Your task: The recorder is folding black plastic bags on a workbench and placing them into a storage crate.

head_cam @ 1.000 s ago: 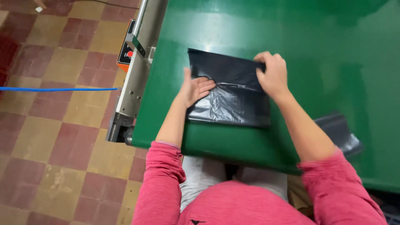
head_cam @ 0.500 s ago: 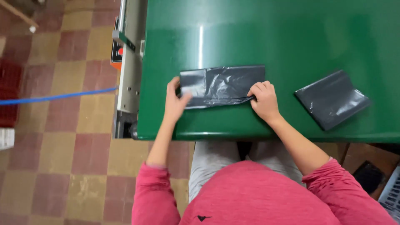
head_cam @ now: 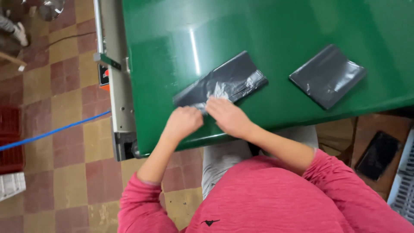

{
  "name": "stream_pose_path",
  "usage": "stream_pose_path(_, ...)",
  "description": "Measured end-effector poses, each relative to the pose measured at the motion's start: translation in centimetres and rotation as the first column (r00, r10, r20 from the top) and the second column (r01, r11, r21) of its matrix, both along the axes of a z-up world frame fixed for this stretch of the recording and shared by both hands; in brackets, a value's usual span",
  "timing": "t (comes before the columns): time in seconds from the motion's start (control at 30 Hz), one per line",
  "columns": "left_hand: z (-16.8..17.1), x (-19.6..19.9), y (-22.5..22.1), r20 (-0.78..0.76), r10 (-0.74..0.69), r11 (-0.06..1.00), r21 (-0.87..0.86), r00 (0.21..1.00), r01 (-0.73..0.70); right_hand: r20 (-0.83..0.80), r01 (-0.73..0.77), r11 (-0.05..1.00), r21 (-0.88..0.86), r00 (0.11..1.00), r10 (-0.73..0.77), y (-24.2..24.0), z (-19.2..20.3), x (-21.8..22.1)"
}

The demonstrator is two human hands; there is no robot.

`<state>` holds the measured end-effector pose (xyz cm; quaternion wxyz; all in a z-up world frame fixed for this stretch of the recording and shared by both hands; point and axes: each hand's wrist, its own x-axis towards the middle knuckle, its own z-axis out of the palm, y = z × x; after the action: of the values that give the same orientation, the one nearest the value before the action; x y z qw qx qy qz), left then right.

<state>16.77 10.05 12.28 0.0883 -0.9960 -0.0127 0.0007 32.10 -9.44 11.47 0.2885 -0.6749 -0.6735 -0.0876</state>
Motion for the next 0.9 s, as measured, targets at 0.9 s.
stream_pose_path(0.9, 5.3, 16.0, -12.6, 0.433, 0.267, 0.707, -0.695, 0.861, 0.131, -0.949, 0.616, 0.787, 0.038, 0.268, -0.164, -12.2, -6.5, 8.0)
